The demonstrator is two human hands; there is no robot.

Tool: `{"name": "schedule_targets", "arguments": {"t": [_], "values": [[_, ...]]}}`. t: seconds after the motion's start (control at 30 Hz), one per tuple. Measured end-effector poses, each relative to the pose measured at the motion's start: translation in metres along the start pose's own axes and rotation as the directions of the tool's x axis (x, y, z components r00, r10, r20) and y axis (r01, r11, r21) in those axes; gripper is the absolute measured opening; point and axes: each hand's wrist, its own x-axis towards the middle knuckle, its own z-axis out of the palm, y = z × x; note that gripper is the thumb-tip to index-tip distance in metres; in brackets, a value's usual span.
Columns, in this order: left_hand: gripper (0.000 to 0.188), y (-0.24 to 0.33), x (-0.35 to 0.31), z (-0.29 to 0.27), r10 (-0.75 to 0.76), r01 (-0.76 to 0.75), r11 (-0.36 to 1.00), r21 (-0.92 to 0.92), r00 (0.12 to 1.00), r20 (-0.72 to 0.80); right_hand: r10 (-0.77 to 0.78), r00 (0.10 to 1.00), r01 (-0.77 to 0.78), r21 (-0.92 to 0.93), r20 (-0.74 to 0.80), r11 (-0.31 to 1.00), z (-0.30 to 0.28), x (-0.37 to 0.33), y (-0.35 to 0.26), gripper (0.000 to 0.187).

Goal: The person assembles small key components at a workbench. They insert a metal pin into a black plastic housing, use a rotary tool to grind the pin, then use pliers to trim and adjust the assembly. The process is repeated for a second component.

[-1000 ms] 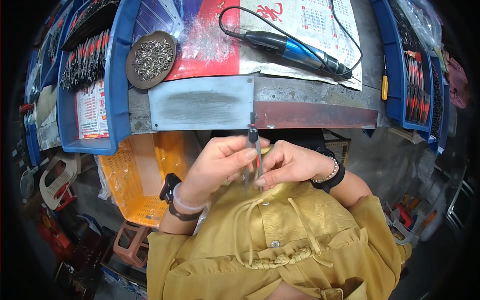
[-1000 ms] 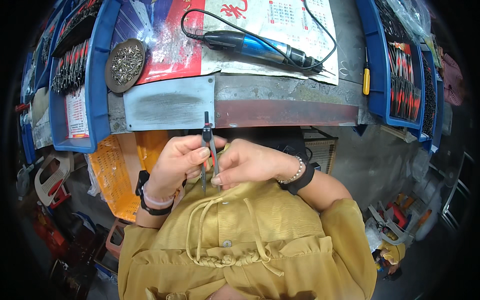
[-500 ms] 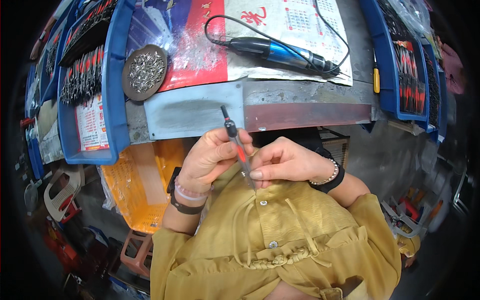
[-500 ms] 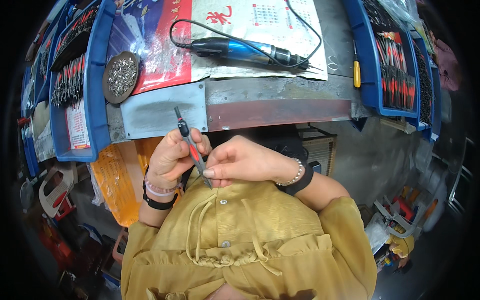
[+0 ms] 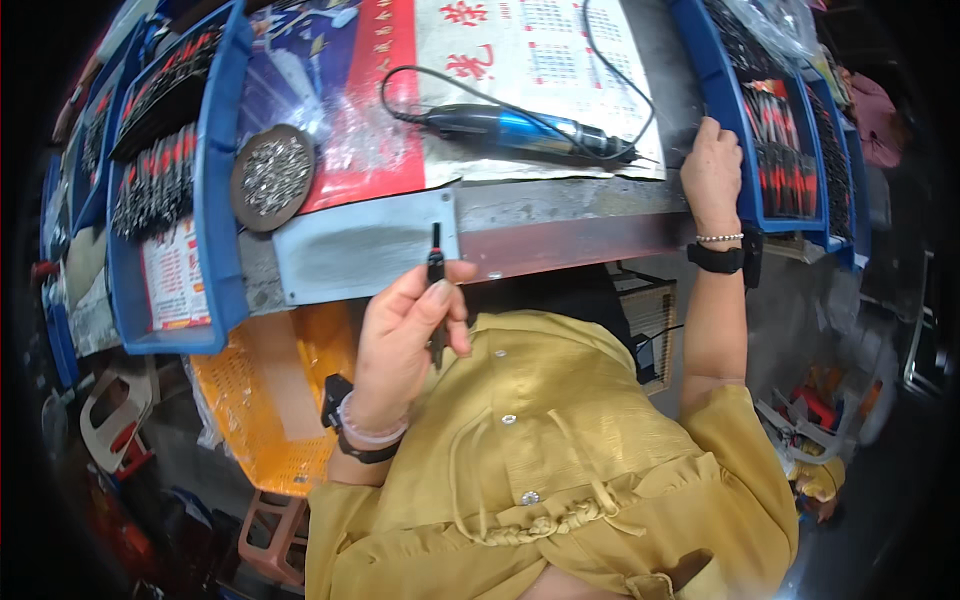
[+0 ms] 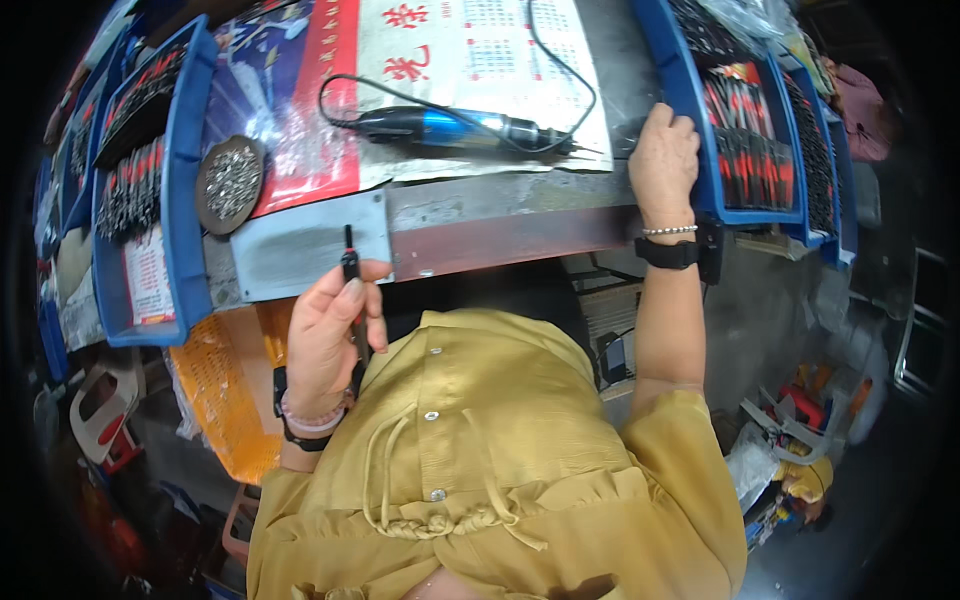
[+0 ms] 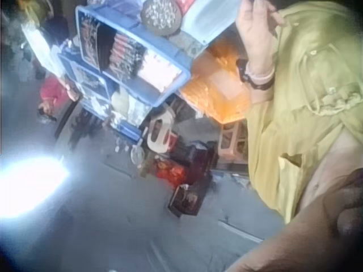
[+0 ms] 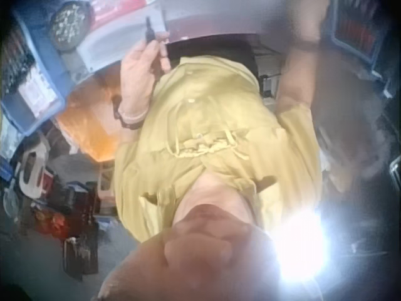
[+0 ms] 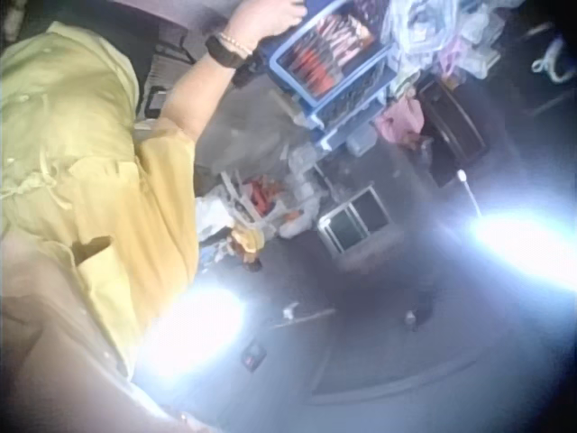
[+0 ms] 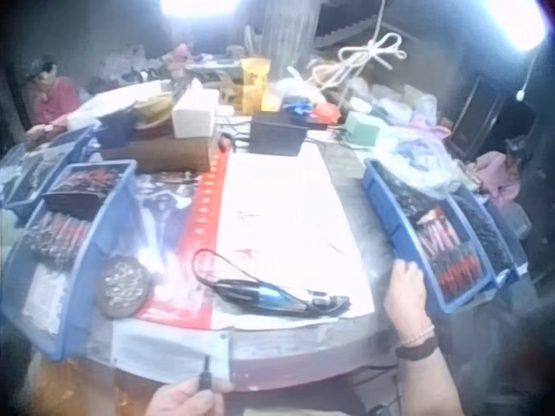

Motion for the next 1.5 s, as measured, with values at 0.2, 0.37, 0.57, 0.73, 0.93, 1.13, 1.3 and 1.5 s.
{"name": "schedule_targets", "arguments": {"t": [0.2, 0.37, 0.57, 0.73, 0.93, 1.13, 1.3, 1.5], "values": [[0.035, -0.006, 0.003, -0.002, 0.022, -0.022, 1.000, 0.009, 0.999, 0.039, 0.104, 0.993, -0.113, 0.197, 0.055, 0.974, -0.013, -0.010, -0.010, 0.024], [0.027, -0.010, 0.003, -0.003, 0.033, -0.034, 0.997, 0.066, 0.999, 0.015, 0.136, 0.956, -0.263, 0.965, 0.259, 0.011, -0.085, -0.059, -0.035, 0.036], [0.023, -0.013, 0.007, 0.002, 0.046, -0.041, 0.997, 0.064, 0.995, -0.089, -0.563, 0.773, -0.316, 0.947, 0.291, 0.055, -0.145, -0.098, -0.103, 0.035], [0.021, -0.010, 0.003, -0.003, 0.075, -0.066, 0.994, 0.092, 0.993, -0.096, -0.626, 0.779, 0.106, 0.980, 0.024, 0.169, -0.154, -0.092, -0.117, 0.038], [0.018, -0.008, 0.000, -0.002, 0.103, -0.081, 0.980, 0.182, 0.988, -0.119, -0.605, 0.796, 0.154, 0.975, -0.027, 0.158, -0.150, -0.091, -0.123, 0.042], [0.018, -0.010, 0.000, 0.003, 0.219, -0.166, 0.935, 0.314, 0.966, -0.139, -0.608, 0.793, 0.139, 0.979, -0.018, 0.152, -0.148, -0.094, -0.122, 0.042], [0.020, -0.016, 0.000, 0.006, 0.346, -0.247, 0.837, 0.489, 0.930, -0.123, -0.581, 0.813, 0.149, 0.980, -0.043, 0.135, -0.142, -0.094, -0.122, 0.038], [0.019, -0.026, -0.003, 0.005, 0.450, -0.230, 0.624, 0.747, 0.887, -0.103, -0.562, 0.822, 0.261, 0.935, -0.086, 0.239, -0.137, -0.105, -0.124, 0.035]]}}
